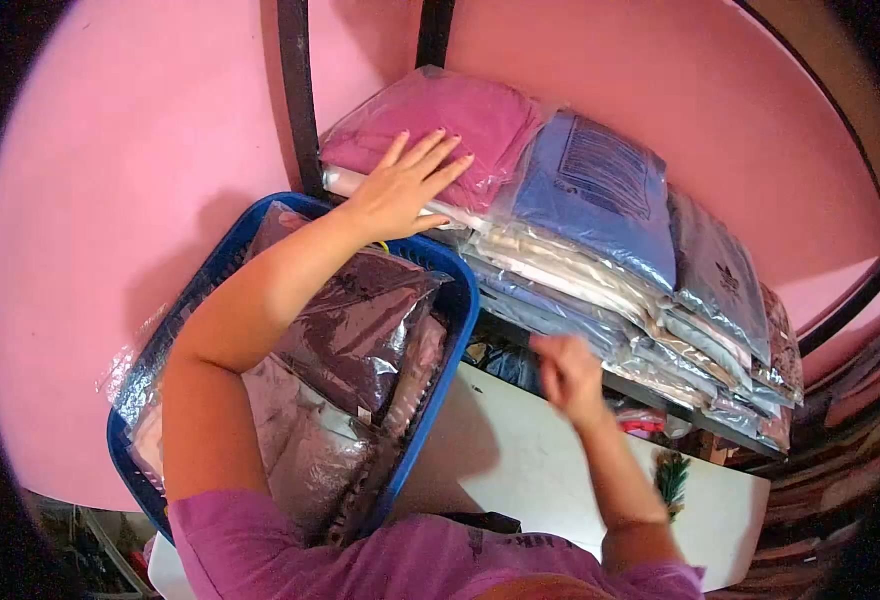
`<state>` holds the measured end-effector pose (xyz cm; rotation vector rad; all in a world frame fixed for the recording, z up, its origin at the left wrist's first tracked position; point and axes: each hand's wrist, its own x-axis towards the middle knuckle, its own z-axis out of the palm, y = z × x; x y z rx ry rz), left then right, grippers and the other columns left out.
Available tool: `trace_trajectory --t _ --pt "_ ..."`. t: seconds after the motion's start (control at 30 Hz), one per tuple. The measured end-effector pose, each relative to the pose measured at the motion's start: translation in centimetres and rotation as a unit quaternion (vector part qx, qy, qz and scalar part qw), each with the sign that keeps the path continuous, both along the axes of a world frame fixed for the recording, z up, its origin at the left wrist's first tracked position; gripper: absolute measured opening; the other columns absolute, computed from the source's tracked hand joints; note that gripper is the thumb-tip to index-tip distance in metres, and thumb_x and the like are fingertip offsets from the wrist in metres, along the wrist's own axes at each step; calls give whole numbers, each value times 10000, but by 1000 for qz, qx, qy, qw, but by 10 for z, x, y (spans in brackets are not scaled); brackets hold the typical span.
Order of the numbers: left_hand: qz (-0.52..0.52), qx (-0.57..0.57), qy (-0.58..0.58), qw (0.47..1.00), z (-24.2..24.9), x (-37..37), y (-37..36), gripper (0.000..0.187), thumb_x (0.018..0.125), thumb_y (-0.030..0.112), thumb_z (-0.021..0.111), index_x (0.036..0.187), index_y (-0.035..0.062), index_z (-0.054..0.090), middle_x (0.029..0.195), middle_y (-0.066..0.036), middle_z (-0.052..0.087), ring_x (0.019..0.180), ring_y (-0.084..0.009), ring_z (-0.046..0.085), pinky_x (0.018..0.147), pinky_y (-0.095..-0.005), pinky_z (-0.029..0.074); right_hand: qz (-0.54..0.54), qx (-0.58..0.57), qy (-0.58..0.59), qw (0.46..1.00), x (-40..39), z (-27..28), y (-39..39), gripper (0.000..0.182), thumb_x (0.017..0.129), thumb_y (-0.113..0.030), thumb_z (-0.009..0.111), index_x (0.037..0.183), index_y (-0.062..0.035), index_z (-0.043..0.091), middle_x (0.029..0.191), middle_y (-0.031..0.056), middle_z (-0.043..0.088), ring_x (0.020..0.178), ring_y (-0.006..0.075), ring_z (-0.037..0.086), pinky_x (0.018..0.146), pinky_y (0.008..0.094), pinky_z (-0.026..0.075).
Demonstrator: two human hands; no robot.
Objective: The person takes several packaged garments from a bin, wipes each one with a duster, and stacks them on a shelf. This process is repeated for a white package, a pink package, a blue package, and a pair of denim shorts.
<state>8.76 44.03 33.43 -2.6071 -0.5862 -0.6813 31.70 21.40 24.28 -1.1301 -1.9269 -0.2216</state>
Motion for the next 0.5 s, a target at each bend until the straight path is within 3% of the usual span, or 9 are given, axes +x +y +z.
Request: trace_trajectory --t 0.13,0.23,0.3,0.37,0.43,0.47,0.5 --pt "-6 8 16 1000 -11 21 -8 789 709 282 672 1357 78 270 1416 -150 237 1317 -307 206 1058 -480 180 -205 -222 29 953 37 -156 -132 357 714 -8 586 1069 -43 557 1032 158 562 961 338 506 840 404 415" --pt "46 -35 50 997 -15 33 -23 781 721 275 667 1351 49 265 1396 -220 236 1311 -348 202 1052 -488 190 -372 -255 -34 892 65 -285 -269 440 768 -175 591 1183 -73 487 1186 208 473 1108 407 405 956 495 316" --pt "46 -63 80 994 -15 41 -38 784 731 299 657 1356 49 255 1395 -243 220 1309 -363 198 1052 -486 190 -525 -305 -27 794 36 -283 -330 469 790 -264 564 1216 -94 468 1274 217 409 1191 405 342 988 527 261" --pt "43 -90 116 988 -7 48 -59 788 741 323 647 1360 48 244 1394 -265 204 1308 -379 193 1052 -484 190 -527 -316 -13 789 26 -276 -354 463 798 -276 544 1222 -106 468 1308 213 376 1218 399 314 998 529 241" --pt "44 -187 239 952 10 52 -89 755 772 367 608 1370 76 249 1395 -299 158 1308 -403 174 1055 -474 187 -528 -333 4 781 17 -275 -373 458 807 -289 523 1228 -119 468 1342 210 343 1245 393 286 1007 532 221" --pt "41 -128 293 946 18 53 -107 687 787 371 580 1356 102 304 1372 -273 256 1262 -388 290 1033 -442 258 -532 -312 13 787 18 -275 -368 447 810 -289 509 1225 -129 473 1348 208 339 1250 394 281 1012 528 215" --pt "33 -131 302 944 25 53 -123 687 787 371 580 1356 102 304 1372 -273 256 1262 -388 290 1033 -442 258 -534 -292 24 793 17 -276 -365 437 813 -289 495 1223 -139 478 1353 207 335 1254 395 276 1016 524 209"
